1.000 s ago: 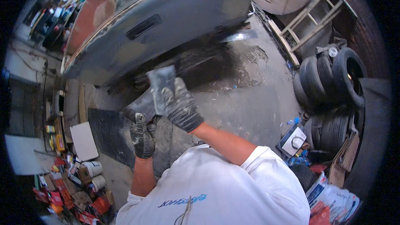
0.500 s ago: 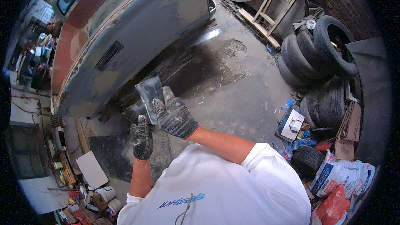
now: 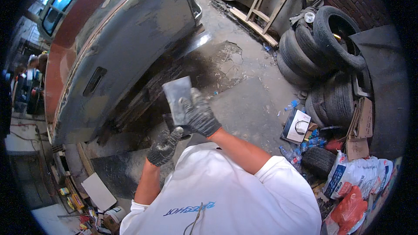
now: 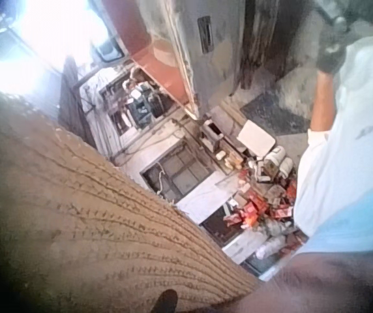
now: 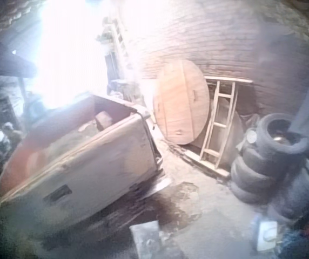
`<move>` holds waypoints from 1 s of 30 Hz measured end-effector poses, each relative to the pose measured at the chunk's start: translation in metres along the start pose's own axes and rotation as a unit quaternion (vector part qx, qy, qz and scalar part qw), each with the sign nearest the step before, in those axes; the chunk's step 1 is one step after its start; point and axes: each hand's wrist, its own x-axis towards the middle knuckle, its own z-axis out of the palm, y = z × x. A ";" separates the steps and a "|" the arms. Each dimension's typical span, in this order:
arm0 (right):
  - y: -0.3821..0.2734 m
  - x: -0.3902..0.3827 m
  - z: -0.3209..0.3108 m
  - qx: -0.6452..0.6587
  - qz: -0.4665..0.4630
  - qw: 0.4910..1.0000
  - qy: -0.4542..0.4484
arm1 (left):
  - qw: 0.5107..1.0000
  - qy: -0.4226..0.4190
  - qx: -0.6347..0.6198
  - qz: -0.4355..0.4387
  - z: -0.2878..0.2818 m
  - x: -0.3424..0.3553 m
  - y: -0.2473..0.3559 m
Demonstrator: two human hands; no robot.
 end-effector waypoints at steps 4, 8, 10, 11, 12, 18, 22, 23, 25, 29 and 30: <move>0.032 0.031 -0.045 -0.167 -0.042 0.970 0.170 | 0.981 0.058 -0.179 -0.050 0.002 0.040 0.011; 0.036 0.055 -0.077 0.209 0.227 0.945 0.106 | 0.915 0.059 -0.393 -0.075 0.004 0.091 0.025; 0.038 0.073 -0.085 0.155 0.200 0.966 0.047 | 0.952 0.076 -0.288 -0.075 0.002 0.127 0.025; 0.040 0.085 -0.089 0.109 0.180 0.977 0.028 | 0.965 0.093 -0.240 -0.051 0.000 0.146 0.025; 0.045 0.098 -0.091 0.052 0.165 0.985 0.012 | 0.976 0.108 -0.187 -0.027 -0.002 0.165 0.024; 0.085 0.177 -0.106 0.115 0.229 0.956 -0.141 | 0.977 0.114 -0.177 0.043 -0.027 0.278 0.040; 0.110 0.208 -0.130 0.181 0.222 0.949 -0.134 | 0.990 0.082 -0.105 0.045 -0.035 0.341 0.056; 0.117 0.217 -0.138 0.112 0.225 0.955 -0.159 | 0.989 0.071 -0.127 0.038 -0.036 0.358 0.058; 0.126 0.233 -0.149 -0.090 0.140 0.970 -0.176 | 0.990 0.049 -0.130 0.003 -0.041 0.388 0.055; 0.131 0.259 -0.141 -0.247 -0.036 0.968 0.025 | 0.987 0.136 -0.058 0.057 -0.027 0.434 0.048; 0.133 0.265 -0.134 -0.253 -0.056 0.966 0.010 | 0.977 0.185 0.026 0.101 -0.016 0.441 0.047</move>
